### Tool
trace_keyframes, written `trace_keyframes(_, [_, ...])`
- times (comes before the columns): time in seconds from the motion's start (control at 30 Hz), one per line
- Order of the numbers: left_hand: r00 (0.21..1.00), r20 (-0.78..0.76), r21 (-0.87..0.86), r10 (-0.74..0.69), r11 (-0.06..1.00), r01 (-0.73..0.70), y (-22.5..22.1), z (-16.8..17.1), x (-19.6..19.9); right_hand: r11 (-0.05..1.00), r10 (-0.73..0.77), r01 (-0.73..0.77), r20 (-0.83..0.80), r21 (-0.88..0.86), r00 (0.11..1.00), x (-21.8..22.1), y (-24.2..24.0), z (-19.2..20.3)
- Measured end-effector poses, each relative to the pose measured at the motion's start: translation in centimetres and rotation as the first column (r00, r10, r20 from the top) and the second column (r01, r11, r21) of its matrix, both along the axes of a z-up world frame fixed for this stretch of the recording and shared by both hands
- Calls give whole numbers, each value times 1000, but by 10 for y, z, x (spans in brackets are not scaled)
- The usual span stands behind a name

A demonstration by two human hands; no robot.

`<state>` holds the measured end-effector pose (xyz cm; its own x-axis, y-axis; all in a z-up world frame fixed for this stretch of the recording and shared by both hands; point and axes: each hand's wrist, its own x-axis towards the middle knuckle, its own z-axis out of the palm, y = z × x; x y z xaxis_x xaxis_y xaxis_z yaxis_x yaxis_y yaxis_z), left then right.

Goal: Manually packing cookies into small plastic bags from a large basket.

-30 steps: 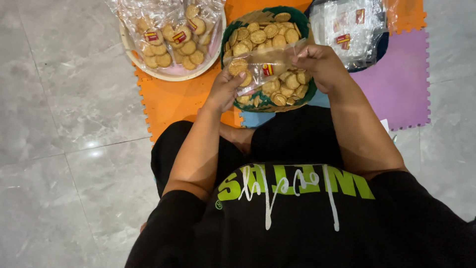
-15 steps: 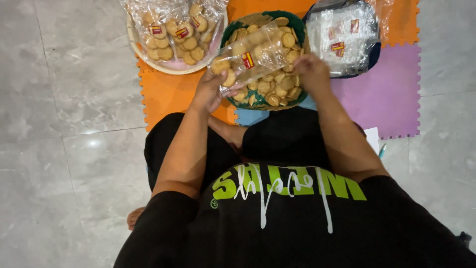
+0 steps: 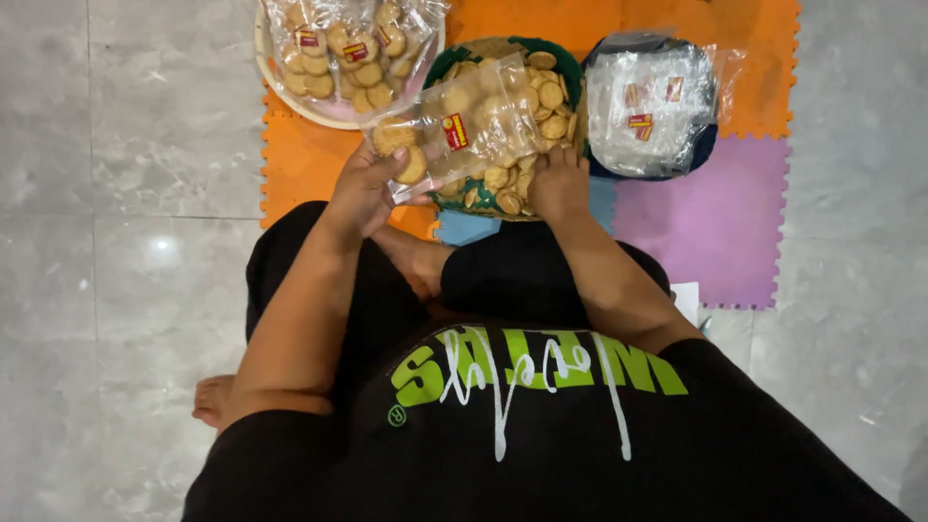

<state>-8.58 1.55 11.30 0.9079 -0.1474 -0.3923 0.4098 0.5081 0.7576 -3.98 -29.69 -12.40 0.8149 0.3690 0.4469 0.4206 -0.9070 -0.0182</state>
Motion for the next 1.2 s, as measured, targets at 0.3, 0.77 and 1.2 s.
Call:
trace_keyframes(0.3, [988, 113, 40, -104, 994, 100, 4, 44, -32, 708, 67, 393, -609, 587, 790, -18, -5, 89])
trace_keyframes(0.77, [979, 140, -168, -148, 971, 171, -23, 4, 3, -364, 441, 439, -263, 822, 858, -40, -33, 249])
trace_keyframes(1.2, [977, 0, -178, -213, 961, 209, -11, -46, 29, -63, 395, 520, -457, 852, 797, -36, -1, 253])
